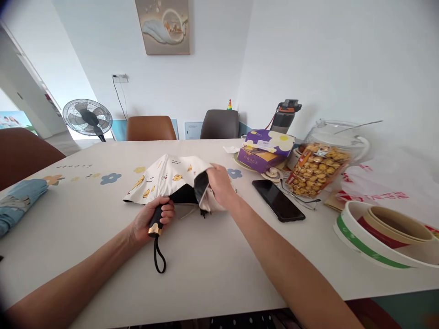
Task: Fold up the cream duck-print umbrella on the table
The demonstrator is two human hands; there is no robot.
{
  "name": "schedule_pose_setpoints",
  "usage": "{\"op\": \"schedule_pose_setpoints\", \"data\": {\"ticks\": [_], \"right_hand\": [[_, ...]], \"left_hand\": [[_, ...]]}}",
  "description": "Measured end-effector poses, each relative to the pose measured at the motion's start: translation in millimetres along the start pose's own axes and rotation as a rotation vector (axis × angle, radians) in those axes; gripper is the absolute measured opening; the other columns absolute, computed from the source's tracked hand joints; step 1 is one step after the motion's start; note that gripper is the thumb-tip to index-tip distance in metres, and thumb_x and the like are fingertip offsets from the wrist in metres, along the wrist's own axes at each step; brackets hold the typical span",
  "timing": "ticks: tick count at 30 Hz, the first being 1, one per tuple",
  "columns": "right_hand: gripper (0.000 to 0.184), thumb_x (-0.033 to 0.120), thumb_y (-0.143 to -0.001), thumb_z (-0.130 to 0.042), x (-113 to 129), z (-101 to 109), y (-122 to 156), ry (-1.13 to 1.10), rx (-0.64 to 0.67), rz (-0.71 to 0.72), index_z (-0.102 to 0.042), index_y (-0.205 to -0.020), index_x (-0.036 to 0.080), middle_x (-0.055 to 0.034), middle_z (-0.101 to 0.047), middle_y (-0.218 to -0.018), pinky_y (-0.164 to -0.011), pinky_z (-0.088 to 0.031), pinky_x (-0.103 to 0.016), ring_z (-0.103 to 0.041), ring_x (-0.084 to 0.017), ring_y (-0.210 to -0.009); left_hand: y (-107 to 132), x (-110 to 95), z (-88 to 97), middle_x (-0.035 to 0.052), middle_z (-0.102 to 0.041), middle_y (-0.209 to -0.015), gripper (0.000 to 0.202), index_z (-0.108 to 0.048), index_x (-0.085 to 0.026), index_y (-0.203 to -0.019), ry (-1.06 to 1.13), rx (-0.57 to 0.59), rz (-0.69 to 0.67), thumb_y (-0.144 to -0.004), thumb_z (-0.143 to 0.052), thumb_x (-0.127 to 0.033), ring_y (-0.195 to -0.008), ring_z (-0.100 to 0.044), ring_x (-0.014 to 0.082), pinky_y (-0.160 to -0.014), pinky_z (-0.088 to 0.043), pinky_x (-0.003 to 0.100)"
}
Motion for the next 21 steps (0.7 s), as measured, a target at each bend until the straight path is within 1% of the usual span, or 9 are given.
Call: {"op": "schedule_pose_setpoints", "data": {"ticks": [2, 3, 5, 6, 8, 10, 13, 17, 21], "right_hand": [[0.003, 0.019, -0.065, -0.047, 21.3, -15.5, -14.6, -0.183, -0.035, 0.047, -0.049, -0.063, 0.019, 0.0013, -0.053, -0.059, -0.052, -0.042, -0.027, -0.052, -0.015, -0.056], [0.003, 0.020, -0.066, -0.048, 32.3, -26.0, -20.8, -0.222, -0.017, 0.092, -0.048, -0.063, 0.019, 0.0015, -0.053, -0.059, -0.052, -0.043, -0.026, -0.052, -0.014, -0.056], [0.007, 0.023, -0.068, -0.051, 45.0, -50.0, -27.4, -0.229, 0.050, 0.153, -0.049, -0.064, 0.019, 0.0013, -0.054, -0.061, -0.053, -0.044, -0.026, -0.052, -0.013, -0.056], [0.009, 0.026, -0.070, -0.052, 44.7, -60.0, -27.5, -0.223, 0.054, 0.161, -0.050, -0.065, 0.018, 0.0012, -0.055, -0.061, -0.053, -0.045, -0.026, -0.052, -0.013, -0.055], [0.019, 0.034, -0.073, -0.053, 31.4, -78.0, -23.2, -0.153, 0.071, 0.119, -0.050, -0.063, 0.017, 0.0011, -0.053, -0.056, -0.048, -0.044, -0.025, -0.050, -0.012, -0.048], [0.031, 0.045, -0.075, -0.051, 7.0, -93.5, -16.1, -0.067, 0.145, 0.006, -0.050, -0.060, 0.017, 0.0006, -0.050, -0.048, -0.040, -0.042, -0.026, -0.048, -0.013, -0.041], [0.036, 0.049, -0.077, -0.048, -16.6, -99.8, -10.8, -0.064, 0.132, -0.029, -0.050, -0.061, 0.017, 0.0004, -0.048, -0.044, -0.035, -0.041, -0.027, -0.049, -0.015, -0.037], [0.038, 0.050, -0.078, -0.045, -21.2, -104.8, -12.2, -0.150, 0.105, -0.021, -0.049, -0.061, 0.018, 0.0007, -0.048, -0.041, -0.032, -0.040, -0.026, -0.047, -0.014, -0.033], [0.041, 0.052, -0.079, -0.040, -21.1, -114.1, -9.0, -0.195, 0.118, -0.064, -0.049, -0.060, 0.017, 0.0001, -0.049, -0.041, -0.032, -0.040, -0.026, -0.049, -0.015, -0.031]], "left_hand": [[-1.1, 0.4, 0.4, -0.0054, -0.034, -0.055, 0.016, -0.038, -0.016, -0.069, 0.006, 0.017, 0.012, -0.078, -0.050, -0.014, -0.043, -0.036, 0.0038, -0.036, -0.033, 0.015], [-1.6, 0.3, 0.6, -0.0053, -0.034, -0.055, 0.014, -0.039, -0.015, -0.070, 0.010, 0.026, 0.015, -0.078, -0.050, -0.014, -0.044, -0.036, 0.0039, -0.036, -0.033, 0.015], [-2.4, -0.2, 1.2, -0.0051, -0.035, -0.055, 0.012, -0.041, -0.015, -0.072, 0.027, 0.033, 0.018, -0.078, -0.050, -0.014, -0.044, -0.037, 0.0041, -0.036, -0.033, 0.014], [-2.6, -0.7, 1.5, -0.0048, -0.036, -0.055, 0.011, -0.041, -0.015, -0.072, 0.034, 0.031, 0.018, -0.078, -0.050, -0.014, -0.044, -0.037, 0.0042, -0.036, -0.033, 0.014], [-2.6, -2.2, 2.1, -0.0033, -0.039, -0.057, 0.011, -0.041, -0.014, -0.071, 0.028, 0.020, 0.007, -0.078, -0.050, -0.015, -0.045, -0.037, 0.0045, -0.036, -0.034, 0.014], [-2.3, -3.7, 2.2, -0.0007, -0.043, -0.060, 0.011, -0.043, -0.013, -0.071, 0.002, 0.010, -0.009, -0.077, -0.050, -0.017, -0.048, -0.039, 0.0056, -0.036, -0.035, 0.014], [-2.2, -4.2, 2.4, 0.0025, -0.047, -0.064, 0.010, -0.046, -0.011, -0.073, -0.021, -0.006, -0.009, -0.077, -0.049, -0.020, -0.051, -0.042, 0.0070, -0.035, -0.036, 0.014], [-3.1, -5.9, 1.8, 0.0047, -0.049, -0.067, 0.010, -0.049, -0.010, -0.076, -0.037, -0.012, -0.029, -0.076, -0.049, -0.020, -0.054, -0.045, 0.0086, -0.035, -0.037, 0.014], [-4.0, -7.3, 3.4, 0.0103, -0.055, -0.079, 0.015, -0.051, -0.009, -0.086, -0.065, -0.032, -0.032, -0.074, -0.050, -0.019, -0.061, -0.051, 0.0122, -0.035, -0.038, 0.015]]}}
Point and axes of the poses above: each hand's wrist, its own y-axis away from the middle knuckle, its own z-axis out of the back of the hand, x = y × z, the point moved 6 cm from there along -y, towards the middle knuckle
